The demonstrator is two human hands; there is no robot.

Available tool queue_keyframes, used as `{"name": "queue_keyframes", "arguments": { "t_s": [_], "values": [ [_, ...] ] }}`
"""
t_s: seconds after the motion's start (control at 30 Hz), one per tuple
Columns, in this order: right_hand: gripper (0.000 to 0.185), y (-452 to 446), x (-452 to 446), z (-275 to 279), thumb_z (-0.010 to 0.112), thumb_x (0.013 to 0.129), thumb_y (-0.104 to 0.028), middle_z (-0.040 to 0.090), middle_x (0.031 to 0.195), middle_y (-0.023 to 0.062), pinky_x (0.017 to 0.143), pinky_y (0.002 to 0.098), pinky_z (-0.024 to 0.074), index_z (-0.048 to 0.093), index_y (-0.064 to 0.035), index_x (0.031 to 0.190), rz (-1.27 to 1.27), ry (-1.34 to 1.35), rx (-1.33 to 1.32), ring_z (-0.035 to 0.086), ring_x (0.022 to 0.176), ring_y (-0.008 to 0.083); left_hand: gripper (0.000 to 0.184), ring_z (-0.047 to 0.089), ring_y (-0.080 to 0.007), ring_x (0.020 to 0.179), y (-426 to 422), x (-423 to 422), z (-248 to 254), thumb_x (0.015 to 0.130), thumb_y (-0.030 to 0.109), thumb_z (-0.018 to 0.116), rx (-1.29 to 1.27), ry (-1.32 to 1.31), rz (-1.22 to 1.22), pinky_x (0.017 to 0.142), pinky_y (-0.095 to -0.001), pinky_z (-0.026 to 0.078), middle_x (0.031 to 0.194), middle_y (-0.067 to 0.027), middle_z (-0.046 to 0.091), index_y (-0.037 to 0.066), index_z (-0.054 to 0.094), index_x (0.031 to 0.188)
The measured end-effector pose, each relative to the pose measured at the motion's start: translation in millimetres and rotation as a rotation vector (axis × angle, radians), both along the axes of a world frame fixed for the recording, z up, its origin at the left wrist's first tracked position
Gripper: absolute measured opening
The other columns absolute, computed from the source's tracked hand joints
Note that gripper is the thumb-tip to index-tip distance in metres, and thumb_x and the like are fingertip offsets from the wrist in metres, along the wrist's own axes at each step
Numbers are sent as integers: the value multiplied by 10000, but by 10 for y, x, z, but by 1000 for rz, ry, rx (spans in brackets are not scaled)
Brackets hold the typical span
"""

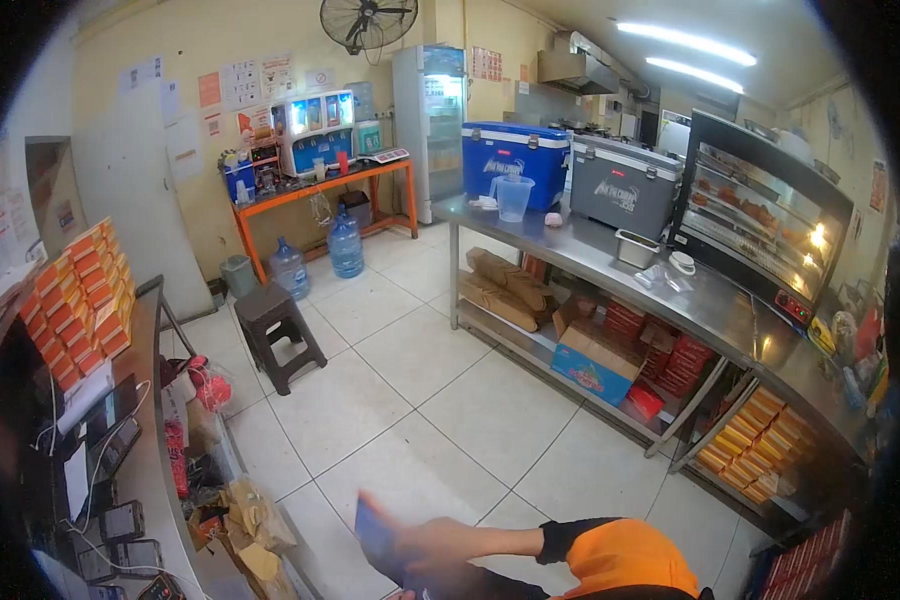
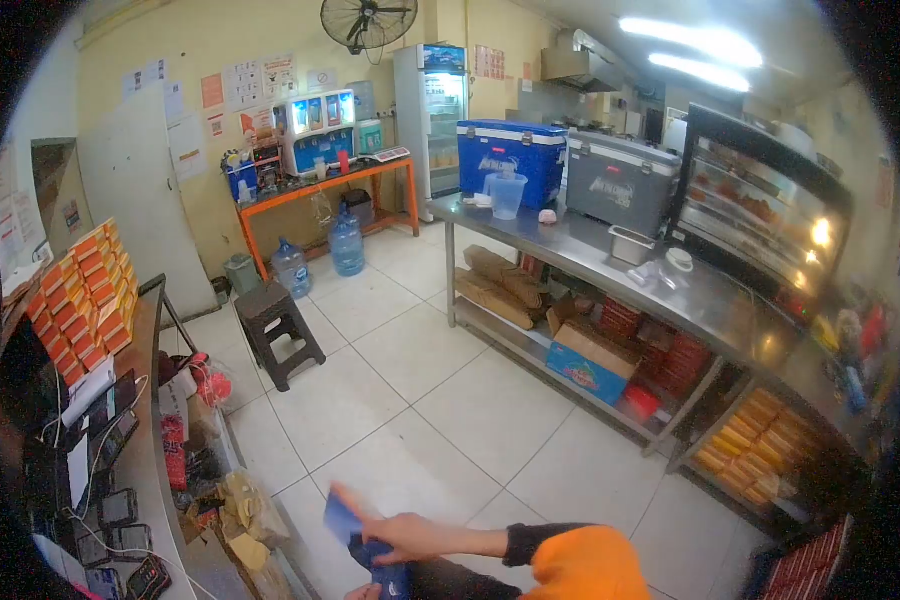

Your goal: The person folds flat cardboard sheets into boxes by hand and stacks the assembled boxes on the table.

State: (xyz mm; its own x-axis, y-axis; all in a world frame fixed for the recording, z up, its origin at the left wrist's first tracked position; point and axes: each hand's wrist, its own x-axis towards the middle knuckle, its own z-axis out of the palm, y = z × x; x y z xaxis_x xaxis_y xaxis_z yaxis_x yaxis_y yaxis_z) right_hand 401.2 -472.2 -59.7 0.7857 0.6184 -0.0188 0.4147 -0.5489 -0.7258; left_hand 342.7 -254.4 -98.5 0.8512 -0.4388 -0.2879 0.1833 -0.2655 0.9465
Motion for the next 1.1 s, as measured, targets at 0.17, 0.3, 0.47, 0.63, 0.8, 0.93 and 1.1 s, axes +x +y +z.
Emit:
{"name": "queue_keyframes", "arguments": {
  "t_s": [0.17, 0.3, 0.47, 0.63, 0.8, 0.93, 1.1],
  "values": [
    [389, 52, 71, -88, 635, 791, -353, 637, 987, 100, 773, 408, 481, 557, -172, 1126, -126, -2, -75, 617, 899, 297, 322, 402, -122, 651, 23, -78, -173, 968, 233, 466, 17, -67, 117, 591, -313, 401, 643, -54, 474, -19, 555, 789],
    [331, 99, 48, -29, 656, 760, -306, 640, 973, 98, 763, 412, 478, 621, -145, 1048, 81, 28, -10, 616, 883, 301, 310, 393, -112, 608, -137, -207, 266, 971, 201, 453, -6, 50, 335, 547, -288, 373, 621, -15, 451, -7, 562, 769],
    [300, 87, 95, 32, 653, 751, -282, 647, 913, 106, 739, 406, 476, 651, -123, 1005, 147, 80, -56, 620, 838, 303, 302, 395, -111, 599, -209, -89, 18, 968, 194, 454, -78, -145, 570, 540, -285, 365, 617, -8, 445, -2, 564, 766],
    [234, 125, -77, 110, 602, 807, -260, 655, 841, 115, 690, 396, 476, 677, -102, 962, 206, -18, 35, 618, 765, 317, 295, 396, -110, 590, -233, 7, -101, 965, 187, 455, -85, -249, 653, 533, -282, 357, 613, -1, 439, 4, 566, 763],
    [239, 148, -95, 231, 587, 828, -246, 649, 855, 123, 682, 401, 474, 658, -80, 984, 56, -44, 22, 616, 748, 318, 251, 400, -107, 588, -212, 87, -165, 952, 155, 458, -76, -374, 656, 522, -274, 339, 633, -7, 449, 6, 584, 794],
    [225, 173, -78, 182, 584, 834, -232, 641, 838, 125, 682, 400, 477, 628, -67, 980, 5, -96, 28, 619, 753, 312, 223, 416, -131, 612, -274, 144, 194, 936, 122, 462, -25, -528, 681, 547, -284, 362, 675, -34, 480, -16, 598, 826],
    [168, 245, 34, 494, 590, 843, -198, 637, 827, 142, 682, 384, 489, 609, -57, 933, 172, -201, 186, 623, 749, 319, 156, 527, -179, 790, -79, 243, 79, 916, 134, 505, -38, -321, 635, 729, -316, 428, 843, -79, 578, 10, 599, 914]
  ]
}}
